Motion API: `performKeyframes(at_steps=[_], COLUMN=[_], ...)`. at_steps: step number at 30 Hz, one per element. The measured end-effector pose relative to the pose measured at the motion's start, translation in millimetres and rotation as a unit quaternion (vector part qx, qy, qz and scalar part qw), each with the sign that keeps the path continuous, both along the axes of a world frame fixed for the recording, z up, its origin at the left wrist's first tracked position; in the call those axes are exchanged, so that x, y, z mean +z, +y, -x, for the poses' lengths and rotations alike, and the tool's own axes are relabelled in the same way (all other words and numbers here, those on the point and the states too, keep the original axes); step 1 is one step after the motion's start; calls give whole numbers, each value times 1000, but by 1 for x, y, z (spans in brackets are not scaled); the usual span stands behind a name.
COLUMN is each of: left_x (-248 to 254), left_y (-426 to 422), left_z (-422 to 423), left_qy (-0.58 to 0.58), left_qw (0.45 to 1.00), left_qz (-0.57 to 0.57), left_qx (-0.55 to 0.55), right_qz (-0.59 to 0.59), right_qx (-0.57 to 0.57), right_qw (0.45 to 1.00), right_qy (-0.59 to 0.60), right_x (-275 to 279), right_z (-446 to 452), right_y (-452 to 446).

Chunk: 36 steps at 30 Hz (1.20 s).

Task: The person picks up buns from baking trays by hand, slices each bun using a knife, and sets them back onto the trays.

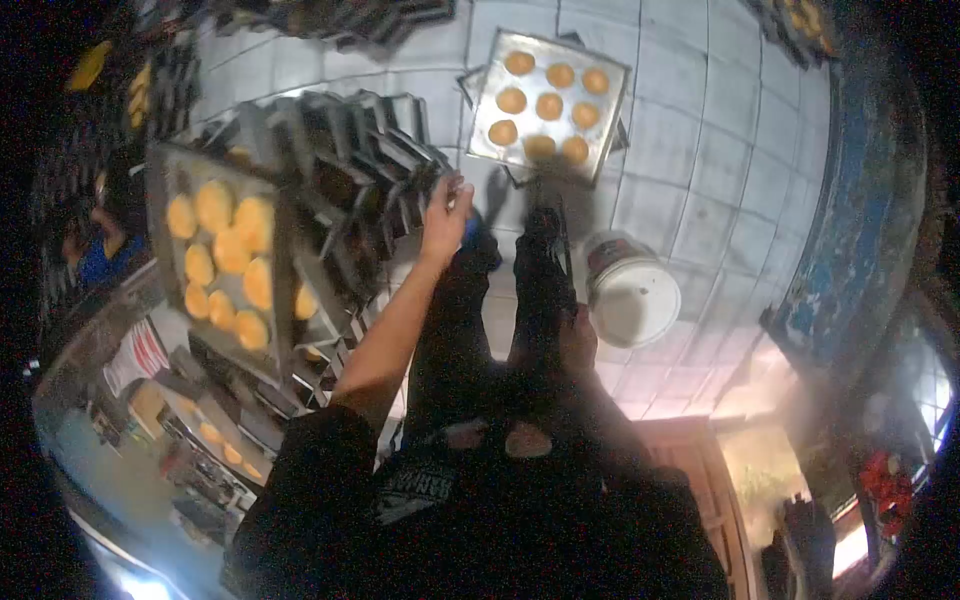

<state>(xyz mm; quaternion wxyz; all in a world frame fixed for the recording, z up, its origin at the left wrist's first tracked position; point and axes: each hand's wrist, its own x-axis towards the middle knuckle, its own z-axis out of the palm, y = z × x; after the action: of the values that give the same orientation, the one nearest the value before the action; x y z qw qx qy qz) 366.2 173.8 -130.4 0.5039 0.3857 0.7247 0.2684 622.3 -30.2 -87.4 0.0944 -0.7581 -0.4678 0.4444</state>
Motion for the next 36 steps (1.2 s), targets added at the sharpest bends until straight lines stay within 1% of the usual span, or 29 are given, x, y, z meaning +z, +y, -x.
performKeyframes(at_steps=[1,3,5,6,7,8,9,11,12,14,15,16,17,19,20,21,22,23,24,26,27,28,29,30,31,32,33,35,36], left_x=[-64,-143,-234,-260,-286,-342,-393,-443,-474,-490,-496,-559,-575,-587,-544,-537,-531,-521,-468,-350,-315,-315,-246,-206,-199,-194,-155,-91,-71], left_y=[-1,19,33,47,63,73,80,89,92,104,110,102,101,106,106,99,93,82,80,81,59,39,45,40,13,-16,-22,-55,-68], left_z=[0,3,11,10,11,26,42,51,58,53,50,76,80,72,58,51,44,36,14,-33,-48,-51,-62,-64,-59,-53,-63,-48,-45], left_qy=[-23,12,38,48,59,110,162,145,109,106,102,19,10,-163,-147,26,223,239,220,184,242,255,211,219,312,426,305,298,290], left_qw=[999,997,994,992,988,980,966,973,981,979,978,984,984,947,965,984,956,966,970,973,968,959,964,952,928,865,946,948,948], left_qz=[30,68,97,120,141,158,170,155,147,161,167,172,171,275,218,152,101,40,71,134,39,100,152,195,86,-26,105,16,50], left_qx=[2,-25,-10,-6,-2,-57,-112,-86,-64,-67,-66,-47,-50,37,9,-88,-161,-86,-72,-43,-46,-67,-47,-85,-187,-263,-16,-106,-121], right_qz=[-11,212,263,310,288,264,173,231,308,385,338,288,284,275,269,264,255,239,293,187,118,72,95,115,48,-24,-91,-199,-213], right_qx=[-24,-130,-78,-187,-217,-245,-193,-333,-308,-282,-326,-370,-374,-414,-412,-369,-325,-321,-358,-322,-291,-265,-213,-160,-234,-306,-364,-289,-284], right_qw=[1000,968,961,931,932,931,963,908,891,866,873,874,872,858,861,881,902,908,876,922,945,959,966,969,969,951,921,905,900], right_qy=[10,-14,-41,-37,-48,-58,-79,-105,-126,-147,-136,-126,-134,-128,-132,-132,-128,-120,-138,-106,-88,-75,-111,-148,-69,21,107,240,251], right_x=[-6,-26,-63,-64,-72,-81,-102,-72,-73,-70,-66,-63,-66,-65,-61,-59,-57,-55,-52,-45,-37,-38,-43,-47,-21,7,37,65,74], right_z=[1,2,-11,-9,-17,-25,-40,-7,-11,-12,-7,-3,-4,-7,-7,-6,-3,2,9,3,2,-4,-14,-24,-21,-18,-14,-39,-58], right_y=[2,-8,-47,-51,-78,-105,-143,-61,-48,-43,-43,-46,-50,-53,-49,-39,-28,-8,33,2,-8,-28,-38,-48,-34,-18,0,19,37])
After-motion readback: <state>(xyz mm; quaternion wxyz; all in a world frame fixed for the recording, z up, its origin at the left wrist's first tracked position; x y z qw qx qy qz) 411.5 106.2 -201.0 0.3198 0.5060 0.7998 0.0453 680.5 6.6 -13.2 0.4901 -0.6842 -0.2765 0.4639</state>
